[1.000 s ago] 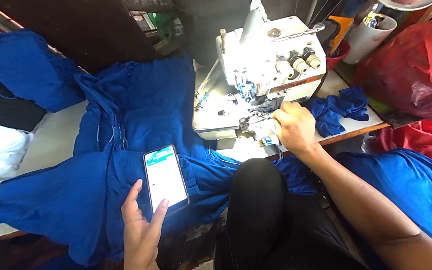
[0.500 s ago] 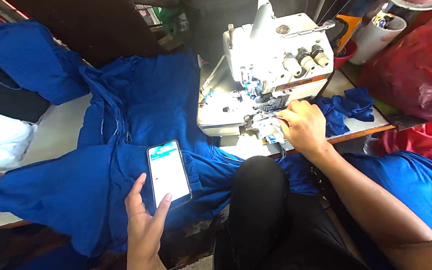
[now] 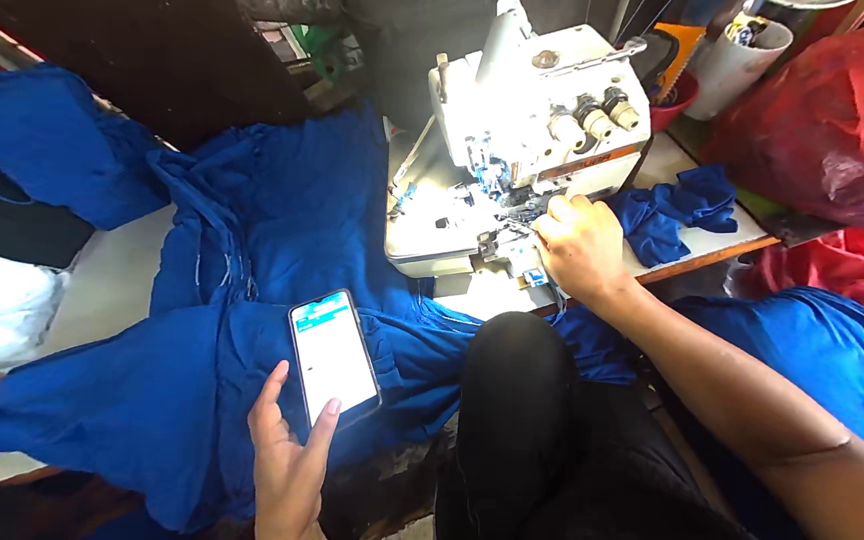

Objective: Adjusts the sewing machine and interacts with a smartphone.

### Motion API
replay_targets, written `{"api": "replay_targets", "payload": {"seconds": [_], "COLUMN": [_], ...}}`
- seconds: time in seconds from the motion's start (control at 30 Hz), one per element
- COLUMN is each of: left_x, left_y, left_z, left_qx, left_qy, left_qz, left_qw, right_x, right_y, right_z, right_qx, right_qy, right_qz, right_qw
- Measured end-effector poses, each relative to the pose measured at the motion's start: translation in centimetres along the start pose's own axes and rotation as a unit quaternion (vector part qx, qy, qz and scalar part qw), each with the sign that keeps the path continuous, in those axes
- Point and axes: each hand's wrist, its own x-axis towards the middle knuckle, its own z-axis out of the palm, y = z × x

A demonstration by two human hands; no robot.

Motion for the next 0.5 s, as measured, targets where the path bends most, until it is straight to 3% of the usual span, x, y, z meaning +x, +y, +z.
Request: {"api": "replay_targets", "payload": {"seconds": [0.5], "left_x": [0.2], "left_y": [0.5], "left_z": [-0.2], "left_qx": [0.04], "left_qy": [-0.017], "left_qz": [0.001], "left_qw": [0.999], "right_x": [-0.9], "right_y": [0.5], "right_z": [-0.1], "right_qx": [0.042], "right_qy": [0.004], "right_qz": [0.02], "right_qw": [0.999]}}
